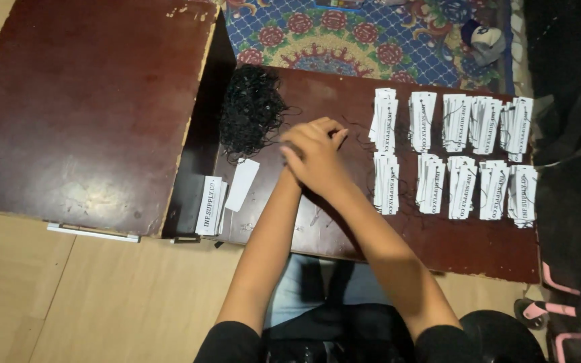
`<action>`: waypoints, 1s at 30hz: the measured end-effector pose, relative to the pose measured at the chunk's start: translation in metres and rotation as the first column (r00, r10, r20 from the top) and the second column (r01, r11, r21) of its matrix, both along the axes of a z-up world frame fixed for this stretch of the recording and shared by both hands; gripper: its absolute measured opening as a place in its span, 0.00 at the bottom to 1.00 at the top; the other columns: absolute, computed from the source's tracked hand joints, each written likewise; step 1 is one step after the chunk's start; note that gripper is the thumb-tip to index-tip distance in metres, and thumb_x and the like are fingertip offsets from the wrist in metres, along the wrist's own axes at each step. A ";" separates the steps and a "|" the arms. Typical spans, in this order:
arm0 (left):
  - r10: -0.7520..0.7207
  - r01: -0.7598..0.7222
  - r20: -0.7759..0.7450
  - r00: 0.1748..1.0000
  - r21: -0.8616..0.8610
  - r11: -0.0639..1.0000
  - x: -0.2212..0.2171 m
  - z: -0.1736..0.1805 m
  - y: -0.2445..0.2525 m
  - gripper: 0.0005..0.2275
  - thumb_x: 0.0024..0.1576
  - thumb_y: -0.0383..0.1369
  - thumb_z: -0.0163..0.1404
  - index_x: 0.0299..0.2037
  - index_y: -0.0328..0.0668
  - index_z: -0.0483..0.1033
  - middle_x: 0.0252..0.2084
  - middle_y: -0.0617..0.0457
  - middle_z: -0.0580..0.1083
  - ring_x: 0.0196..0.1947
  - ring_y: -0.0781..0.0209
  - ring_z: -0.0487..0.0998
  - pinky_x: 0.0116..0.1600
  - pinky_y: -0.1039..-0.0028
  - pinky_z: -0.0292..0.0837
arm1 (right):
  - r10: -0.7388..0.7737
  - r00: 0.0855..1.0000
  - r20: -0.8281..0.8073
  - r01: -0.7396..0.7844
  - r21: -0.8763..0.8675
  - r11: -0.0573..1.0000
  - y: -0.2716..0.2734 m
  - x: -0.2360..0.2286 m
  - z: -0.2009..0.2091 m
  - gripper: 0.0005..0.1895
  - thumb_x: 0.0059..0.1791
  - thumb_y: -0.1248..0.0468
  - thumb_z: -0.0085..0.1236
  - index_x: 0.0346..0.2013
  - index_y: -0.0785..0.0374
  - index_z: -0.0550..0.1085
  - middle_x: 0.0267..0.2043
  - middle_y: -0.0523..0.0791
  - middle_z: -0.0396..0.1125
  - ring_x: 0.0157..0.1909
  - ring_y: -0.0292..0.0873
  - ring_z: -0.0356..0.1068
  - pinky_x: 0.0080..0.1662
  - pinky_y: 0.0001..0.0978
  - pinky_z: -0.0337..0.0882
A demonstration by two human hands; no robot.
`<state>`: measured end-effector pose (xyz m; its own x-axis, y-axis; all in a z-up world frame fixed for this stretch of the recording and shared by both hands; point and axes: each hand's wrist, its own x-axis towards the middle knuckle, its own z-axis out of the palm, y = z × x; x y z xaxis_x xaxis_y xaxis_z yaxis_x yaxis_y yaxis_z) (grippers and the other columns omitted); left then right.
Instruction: Attaching brand tags to elastic loops and organizing them in rows on a table
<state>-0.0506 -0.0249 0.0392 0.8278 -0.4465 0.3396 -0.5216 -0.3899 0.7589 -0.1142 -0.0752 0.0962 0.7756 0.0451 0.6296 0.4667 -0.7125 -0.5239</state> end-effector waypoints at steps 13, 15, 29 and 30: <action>-0.048 0.041 -0.035 0.998 -0.170 0.985 0.013 -0.025 -0.004 0.07 0.61 0.39 0.52 0.34 0.51 0.81 0.29 0.56 0.77 0.34 0.58 0.80 0.40 0.72 0.79 | 0.050 0.940 -0.337 -0.025 0.076 0.997 0.059 0.096 -0.037 0.07 0.45 0.69 0.64 0.35 0.54 0.80 0.37 0.45 0.70 0.43 0.52 0.75 0.44 0.44 0.76; -0.058 0.059 0.004 0.998 -0.110 0.992 0.013 -0.027 -0.005 0.08 0.62 0.38 0.51 0.35 0.48 0.80 0.29 0.53 0.76 0.33 0.55 0.79 0.39 0.68 0.78 | 0.055 0.914 -0.403 -0.049 0.026 0.998 0.057 0.089 -0.030 0.07 0.45 0.69 0.64 0.36 0.56 0.81 0.41 0.47 0.70 0.46 0.55 0.74 0.46 0.47 0.76; -0.301 0.062 -0.223 0.927 -0.701 0.710 0.068 -0.120 -0.043 0.12 0.58 0.20 0.53 0.50 0.38 0.77 0.45 0.50 0.79 0.43 0.65 0.79 0.53 0.76 0.78 | -0.084 0.996 0.014 0.080 0.161 0.984 0.017 0.089 0.005 0.08 0.48 0.76 0.53 0.35 0.63 0.77 0.33 0.46 0.71 0.33 0.38 0.70 0.36 0.26 0.72; -0.300 0.063 -0.221 0.928 -0.701 0.710 0.061 -0.100 -0.027 0.12 0.58 0.20 0.53 0.50 0.38 0.77 0.45 0.50 0.79 0.43 0.65 0.79 0.53 0.76 0.78 | -0.083 0.996 0.016 0.079 0.161 0.984 0.010 0.089 0.007 0.08 0.48 0.76 0.53 0.35 0.63 0.77 0.33 0.46 0.71 0.33 0.38 0.70 0.36 0.26 0.72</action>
<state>0.0100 -0.0524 -0.0609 0.8647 -0.3499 0.3605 -0.2298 0.3626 0.9032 -0.0254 -0.0648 0.1028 0.7583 -0.1201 0.6408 0.4238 -0.6560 -0.6245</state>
